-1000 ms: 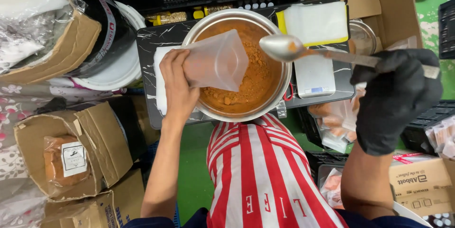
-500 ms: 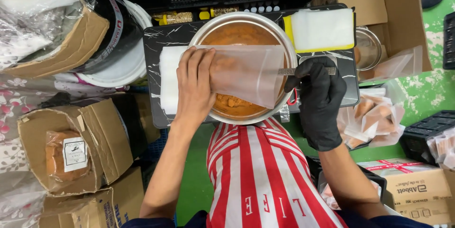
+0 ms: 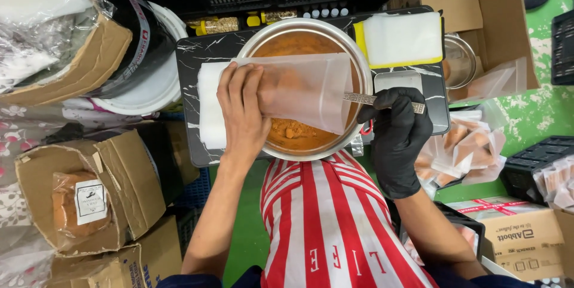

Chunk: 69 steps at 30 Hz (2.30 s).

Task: The person fills plastic bags with an orange powder using a spoon and a small container, then places the bags on a digital scale in a packaging line.

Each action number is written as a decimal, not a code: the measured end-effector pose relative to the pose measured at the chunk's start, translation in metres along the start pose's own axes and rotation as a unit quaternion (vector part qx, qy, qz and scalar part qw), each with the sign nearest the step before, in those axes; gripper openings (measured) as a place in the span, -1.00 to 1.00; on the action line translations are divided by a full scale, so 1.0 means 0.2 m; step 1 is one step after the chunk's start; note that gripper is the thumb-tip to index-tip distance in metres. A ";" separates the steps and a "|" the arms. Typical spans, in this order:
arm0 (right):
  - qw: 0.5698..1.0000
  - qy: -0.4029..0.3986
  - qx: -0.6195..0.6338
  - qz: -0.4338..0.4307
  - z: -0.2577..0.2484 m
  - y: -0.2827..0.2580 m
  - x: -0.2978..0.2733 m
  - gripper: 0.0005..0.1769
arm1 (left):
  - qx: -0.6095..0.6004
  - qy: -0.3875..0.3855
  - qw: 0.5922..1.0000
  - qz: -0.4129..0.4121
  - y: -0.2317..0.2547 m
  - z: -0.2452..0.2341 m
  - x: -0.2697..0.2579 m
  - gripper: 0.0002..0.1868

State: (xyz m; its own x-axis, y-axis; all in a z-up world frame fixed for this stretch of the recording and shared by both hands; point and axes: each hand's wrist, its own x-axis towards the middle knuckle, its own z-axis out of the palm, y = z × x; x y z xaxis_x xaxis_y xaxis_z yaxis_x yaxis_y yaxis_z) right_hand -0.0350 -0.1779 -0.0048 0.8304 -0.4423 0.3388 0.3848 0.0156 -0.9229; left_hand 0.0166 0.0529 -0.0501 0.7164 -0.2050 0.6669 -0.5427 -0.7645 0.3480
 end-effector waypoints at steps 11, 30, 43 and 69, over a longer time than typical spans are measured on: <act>1.000 0.020 -0.004 0.022 -0.02 0.04 0.03 -0.57 | 0.004 0.009 1.000 -0.020 -0.04 0.01 0.01 -0.08; 0.995 0.076 -0.051 -0.026 -0.26 0.12 0.08 -0.55 | -0.084 -0.030 0.977 -0.195 -0.17 0.24 -0.26 -0.08; 0.870 -0.274 -0.408 -0.040 -0.29 0.63 -0.01 -0.77 | -0.262 -0.032 0.898 -0.353 0.02 0.19 -0.25 -0.41; 0.967 0.229 -0.073 0.083 -1.54 0.36 0.10 -0.64 | -0.369 -0.218 0.878 -0.215 0.94 1.20 -0.31 -0.12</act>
State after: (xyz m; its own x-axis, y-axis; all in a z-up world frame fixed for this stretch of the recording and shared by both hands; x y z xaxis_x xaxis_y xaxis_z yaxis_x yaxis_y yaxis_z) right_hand -0.1159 -0.4621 -0.1210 0.5982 -0.7954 0.0976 0.1723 0.0087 -0.9850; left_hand -0.0246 -0.2236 -0.1844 0.9366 -0.3327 0.1102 -0.2027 -0.2575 0.9448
